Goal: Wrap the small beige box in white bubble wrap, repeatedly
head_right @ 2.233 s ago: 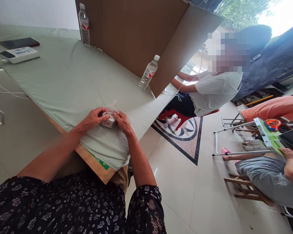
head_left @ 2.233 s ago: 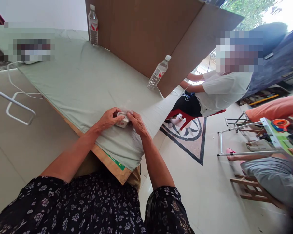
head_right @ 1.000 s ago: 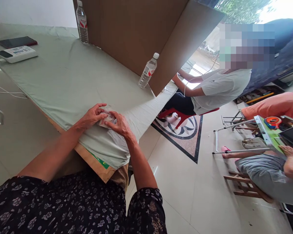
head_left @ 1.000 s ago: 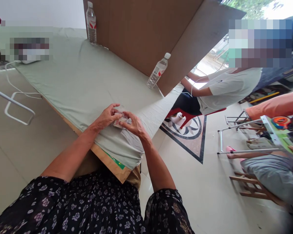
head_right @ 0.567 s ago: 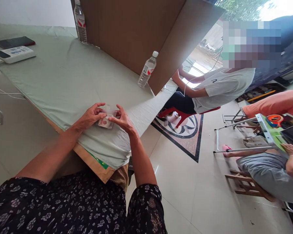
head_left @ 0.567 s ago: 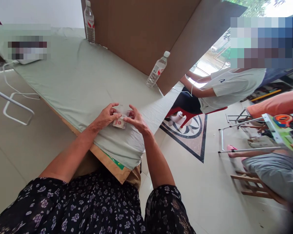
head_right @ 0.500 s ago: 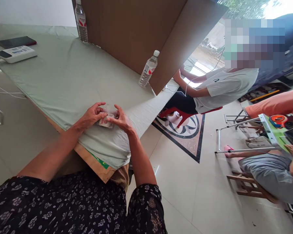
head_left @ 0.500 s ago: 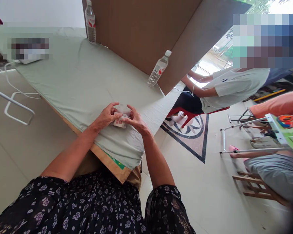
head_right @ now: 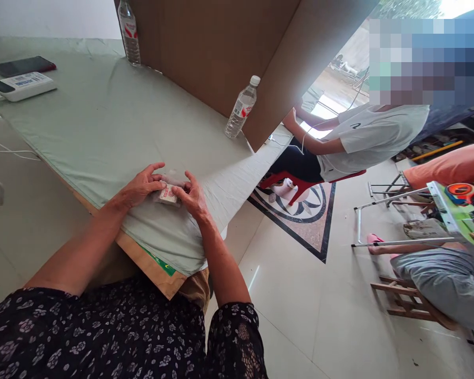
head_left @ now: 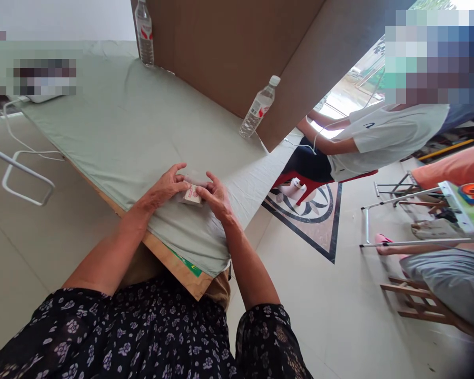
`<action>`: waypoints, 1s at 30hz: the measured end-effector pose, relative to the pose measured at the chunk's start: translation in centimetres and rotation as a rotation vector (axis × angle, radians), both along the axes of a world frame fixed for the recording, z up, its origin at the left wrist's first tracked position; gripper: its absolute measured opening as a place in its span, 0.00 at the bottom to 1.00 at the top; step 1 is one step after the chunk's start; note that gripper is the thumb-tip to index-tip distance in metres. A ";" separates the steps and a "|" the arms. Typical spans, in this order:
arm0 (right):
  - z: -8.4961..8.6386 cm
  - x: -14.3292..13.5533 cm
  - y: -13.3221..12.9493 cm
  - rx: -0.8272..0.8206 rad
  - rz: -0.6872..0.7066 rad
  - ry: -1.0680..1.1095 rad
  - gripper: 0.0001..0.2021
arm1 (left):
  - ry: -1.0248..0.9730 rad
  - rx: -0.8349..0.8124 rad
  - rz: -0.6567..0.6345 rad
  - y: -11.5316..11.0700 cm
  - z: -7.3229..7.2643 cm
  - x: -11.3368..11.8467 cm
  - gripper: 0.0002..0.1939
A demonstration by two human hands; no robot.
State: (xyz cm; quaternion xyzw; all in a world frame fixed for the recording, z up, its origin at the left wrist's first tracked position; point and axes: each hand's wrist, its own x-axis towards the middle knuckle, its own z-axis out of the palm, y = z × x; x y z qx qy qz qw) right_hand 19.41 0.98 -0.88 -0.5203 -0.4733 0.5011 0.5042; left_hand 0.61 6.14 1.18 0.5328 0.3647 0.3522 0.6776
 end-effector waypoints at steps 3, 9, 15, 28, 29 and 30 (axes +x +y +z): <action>0.1 -0.2 -0.1 0.014 0.013 -0.018 0.47 | -0.006 -0.040 -0.008 0.0 0.2 -0.1 0.56; 0.6 0.1 -0.4 0.082 -0.043 -0.194 0.36 | 0.003 -0.021 -0.027 -0.1 0.2 -0.1 0.52; 1.7 1.0 1.8 0.101 -0.062 -0.289 0.21 | -0.019 -0.025 -0.023 -0.2 0.1 0.2 0.54; 1.5 -1.4 4.5 0.168 -0.054 -0.110 0.13 | 0.096 0.189 0.111 -0.1 -0.8 0.5 0.49; 1.6 -1.3 4.3 0.181 -0.056 -0.123 0.12 | 0.093 0.197 0.116 -0.1 -0.9 0.5 0.48; 1.7 -1.3 4.1 0.194 -0.057 -0.140 0.11 | 0.089 0.204 0.117 -0.1 -1.0 0.6 0.47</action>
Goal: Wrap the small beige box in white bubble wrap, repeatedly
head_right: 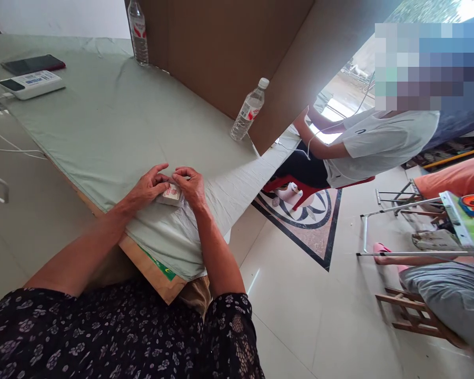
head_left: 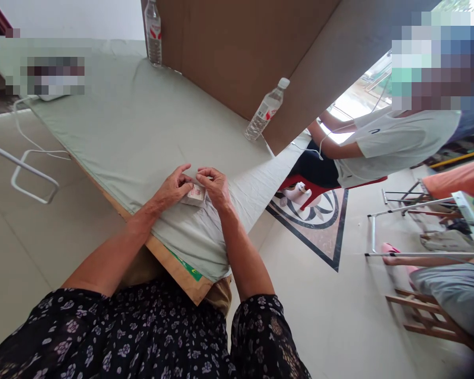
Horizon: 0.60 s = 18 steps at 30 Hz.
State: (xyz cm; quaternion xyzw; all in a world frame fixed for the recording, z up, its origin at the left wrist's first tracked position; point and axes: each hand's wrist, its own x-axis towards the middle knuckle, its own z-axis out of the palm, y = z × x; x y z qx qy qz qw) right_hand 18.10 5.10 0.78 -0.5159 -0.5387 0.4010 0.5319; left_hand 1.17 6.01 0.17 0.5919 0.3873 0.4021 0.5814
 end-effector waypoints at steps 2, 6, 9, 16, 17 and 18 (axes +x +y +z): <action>0.1 0.0 -0.5 0.029 -0.004 -0.067 0.10 | 0.008 0.019 -0.002 -0.1 0.0 0.0 0.44; -0.2 0.1 -2.3 0.159 -0.018 -0.341 0.06 | 0.068 0.084 0.011 -0.5 0.0 0.1 0.39; -0.3 0.2 -4.3 0.273 -0.033 -0.611 0.07 | 0.091 0.130 0.019 -0.5 -0.1 0.1 0.35; -1.0 0.5 -6.5 0.423 -0.043 -1.052 0.11 | 0.022 0.065 0.046 0.1 -0.7 0.2 0.33; -1.2 0.4 -6.4 0.426 -0.052 -1.062 0.11 | 0.009 0.052 0.051 0.1 -0.7 0.2 0.33; -1.4 0.3 -6.3 0.431 -0.062 -1.063 0.11 | -0.002 0.040 0.054 0.2 -0.7 0.2 0.32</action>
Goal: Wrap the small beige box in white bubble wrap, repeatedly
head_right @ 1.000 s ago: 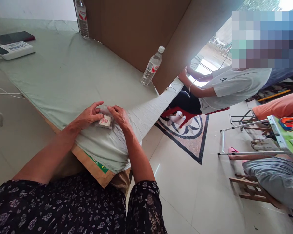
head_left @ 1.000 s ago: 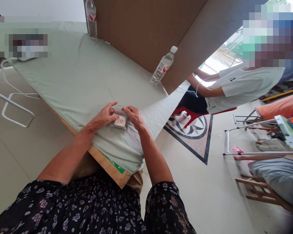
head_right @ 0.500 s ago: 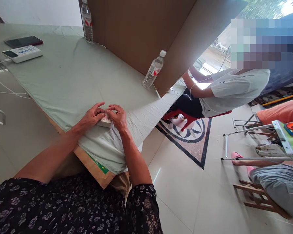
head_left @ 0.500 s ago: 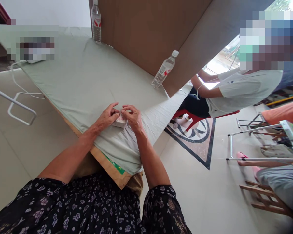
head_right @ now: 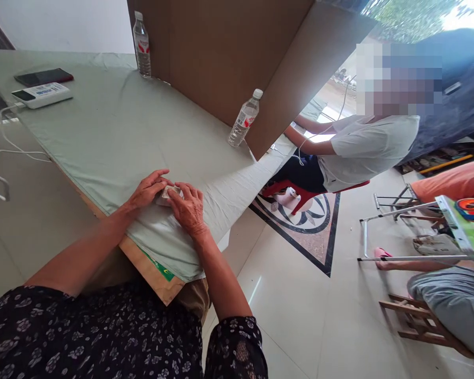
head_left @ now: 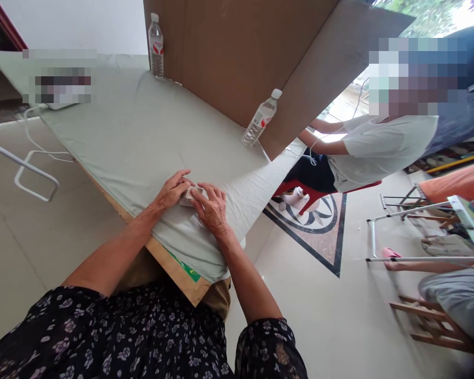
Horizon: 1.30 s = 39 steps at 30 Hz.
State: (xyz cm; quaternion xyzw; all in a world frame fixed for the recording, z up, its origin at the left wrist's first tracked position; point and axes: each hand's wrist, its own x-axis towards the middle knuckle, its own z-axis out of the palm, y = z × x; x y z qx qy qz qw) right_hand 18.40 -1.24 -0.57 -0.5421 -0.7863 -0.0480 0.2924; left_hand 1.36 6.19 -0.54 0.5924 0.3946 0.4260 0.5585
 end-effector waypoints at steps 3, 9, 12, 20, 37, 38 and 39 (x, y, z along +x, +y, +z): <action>-0.4 0.0 0.2 0.012 -0.016 0.049 0.10 | -0.013 -0.026 0.003 0.0 0.2 0.1 0.30; -0.5 2.3 1.1 -0.119 -0.040 0.354 0.36 | -0.004 -0.038 -0.003 0.0 0.7 0.2 0.33; -0.6 3.0 2.2 -0.275 0.019 0.388 0.47 | -0.002 -0.031 0.014 -0.1 0.8 0.2 0.32; -1.6 1.3 1.8 -0.276 0.022 0.421 0.30 | -0.021 -0.004 -0.002 -0.1 0.4 0.5 0.29; -2.2 1.6 0.9 -0.109 -0.153 0.595 0.20 | -0.215 -0.074 0.294 0.6 0.5 0.2 0.20; -2.4 1.8 1.0 -0.117 -0.172 0.630 0.20 | -0.201 -0.068 0.292 0.6 0.5 0.2 0.19; -2.6 2.0 1.1 -0.122 -0.189 0.656 0.19 | -0.185 -0.063 0.288 0.6 0.5 0.2 0.18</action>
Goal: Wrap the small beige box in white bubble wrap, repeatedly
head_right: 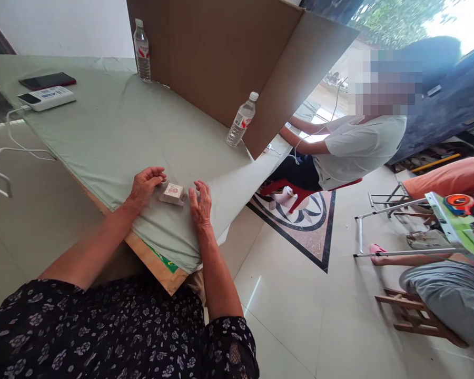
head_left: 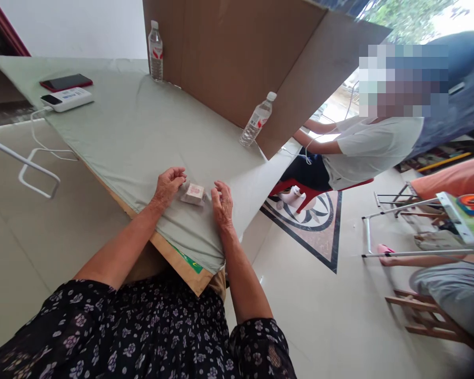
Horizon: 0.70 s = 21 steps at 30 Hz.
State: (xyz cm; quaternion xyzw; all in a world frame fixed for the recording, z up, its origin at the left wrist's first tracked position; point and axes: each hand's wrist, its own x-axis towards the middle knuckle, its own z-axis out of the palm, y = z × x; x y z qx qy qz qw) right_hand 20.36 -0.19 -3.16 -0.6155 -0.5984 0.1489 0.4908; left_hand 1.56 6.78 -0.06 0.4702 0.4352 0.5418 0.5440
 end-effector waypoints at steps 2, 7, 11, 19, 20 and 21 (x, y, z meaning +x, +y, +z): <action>-0.2 0.2 0.1 -0.001 -0.025 0.016 0.18 | 0.032 0.008 -0.006 0.0 0.0 0.0 0.16; 0.0 0.1 0.0 0.016 -0.042 -0.026 0.12 | 0.079 0.010 0.003 -0.2 -0.1 -0.1 0.14; 0.1 -0.1 -0.3 0.029 -0.074 -0.034 0.10 | 0.081 -0.003 0.007 -0.4 0.1 -0.1 0.14; 3.5 -1.7 -1.1 0.102 0.018 -0.329 0.09 | 0.132 0.013 0.003 -0.7 0.4 0.1 0.13; 4.3 -2.0 -0.9 0.079 0.062 -0.394 0.09 | 0.139 0.020 -0.003 -0.7 0.4 0.0 0.13; 5.0 -2.1 -0.8 0.051 0.114 -0.459 0.09 | 0.143 0.026 -0.011 -0.8 0.5 0.0 0.14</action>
